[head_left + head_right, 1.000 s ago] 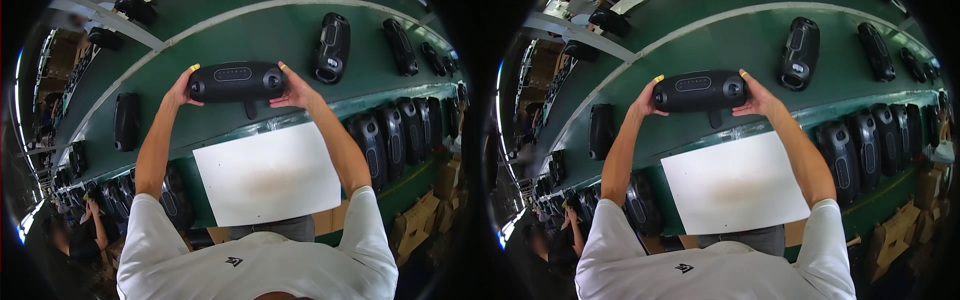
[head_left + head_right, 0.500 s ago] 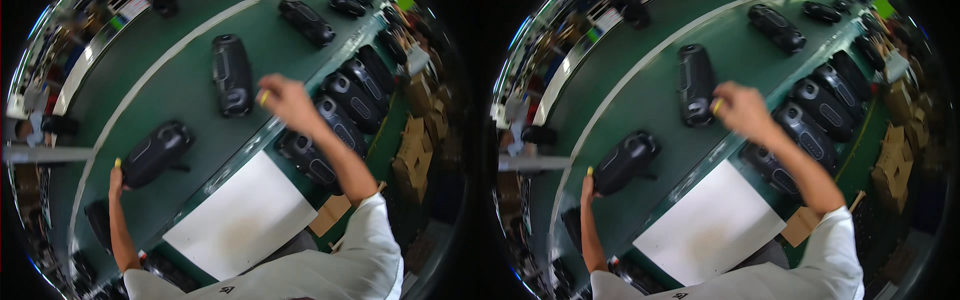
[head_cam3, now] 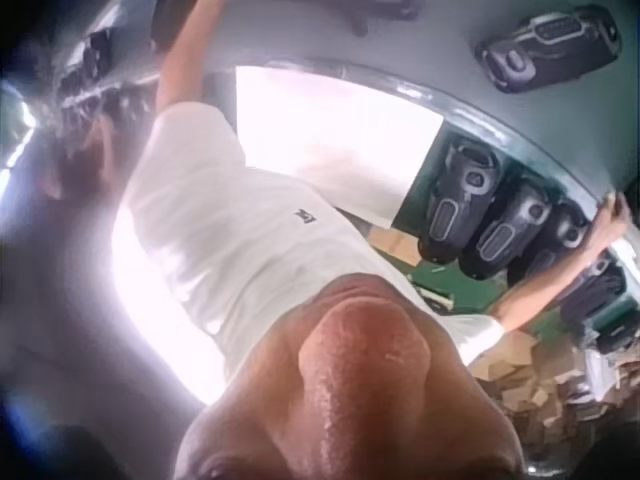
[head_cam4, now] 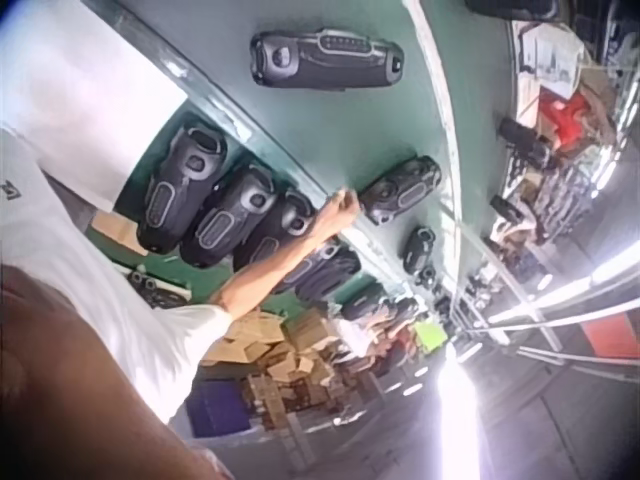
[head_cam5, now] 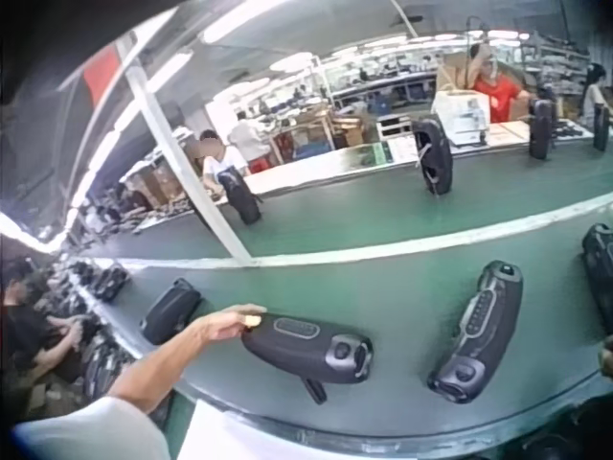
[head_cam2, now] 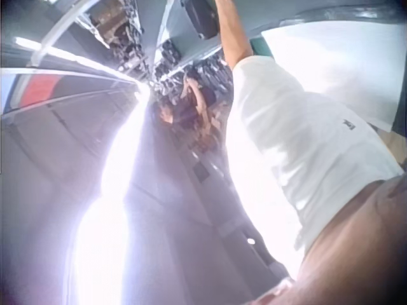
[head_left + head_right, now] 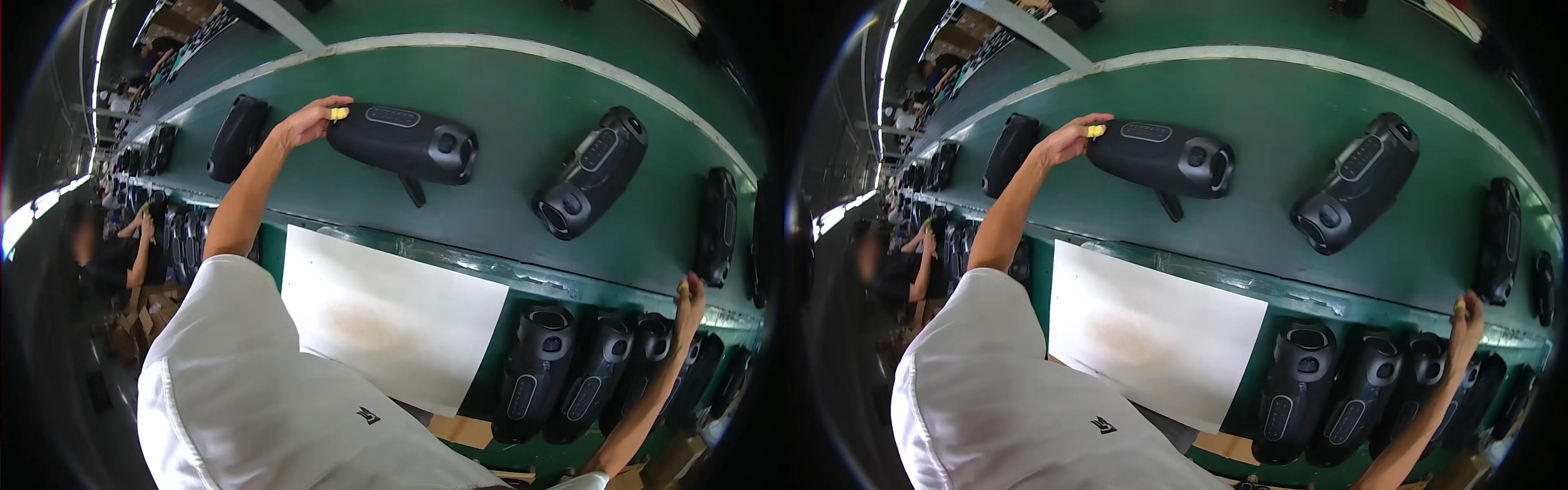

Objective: Manually assemble and check the casing and components of large portable bluetooth speakers on a production line.

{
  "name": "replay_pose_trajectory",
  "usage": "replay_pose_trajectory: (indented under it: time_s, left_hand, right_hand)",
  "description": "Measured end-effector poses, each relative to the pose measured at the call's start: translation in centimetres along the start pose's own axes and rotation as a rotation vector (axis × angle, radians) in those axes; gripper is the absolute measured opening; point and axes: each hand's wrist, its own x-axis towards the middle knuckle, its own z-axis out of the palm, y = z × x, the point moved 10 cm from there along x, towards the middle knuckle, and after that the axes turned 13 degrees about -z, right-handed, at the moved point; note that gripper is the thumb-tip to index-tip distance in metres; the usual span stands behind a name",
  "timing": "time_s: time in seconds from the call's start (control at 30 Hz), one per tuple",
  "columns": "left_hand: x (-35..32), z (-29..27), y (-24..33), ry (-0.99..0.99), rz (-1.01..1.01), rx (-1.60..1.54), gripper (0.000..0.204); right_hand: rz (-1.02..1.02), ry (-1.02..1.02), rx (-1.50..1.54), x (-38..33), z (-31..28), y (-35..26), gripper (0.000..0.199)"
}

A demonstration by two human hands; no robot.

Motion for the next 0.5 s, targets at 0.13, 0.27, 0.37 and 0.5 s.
replay_pose_trajectory:
  time_s: [0.13, 0.27, 0.37, 0.5]
  left_hand:
    - [-1.5, 1.9, 0.6, 0.091, 0.017, 0.01, 0.079]
    - [1.8, 6.9, 4.5, 0.22, 0.131, 0.252, 0.092]
    - [2.3, 10.9, 5.4, 0.177, 0.266, 0.373, 0.091]
    - [-3.0, 2.8, 2.8, 0.368, -0.13, 0.488, 0.08]
  right_hand:
    - [0.077, -0.064, 0.066, -1.8, 2.0, 0.8, 0.055]
    - [0.151, 0.028, -0.042, -4.0, -3.9, 5.1, 0.054]
    - [-0.022, 0.178, -0.361, -5.4, -7.8, 2.9, 0.052]
    - [-0.041, 0.395, -0.475, 4.4, -6.9, -7.7, 0.055]
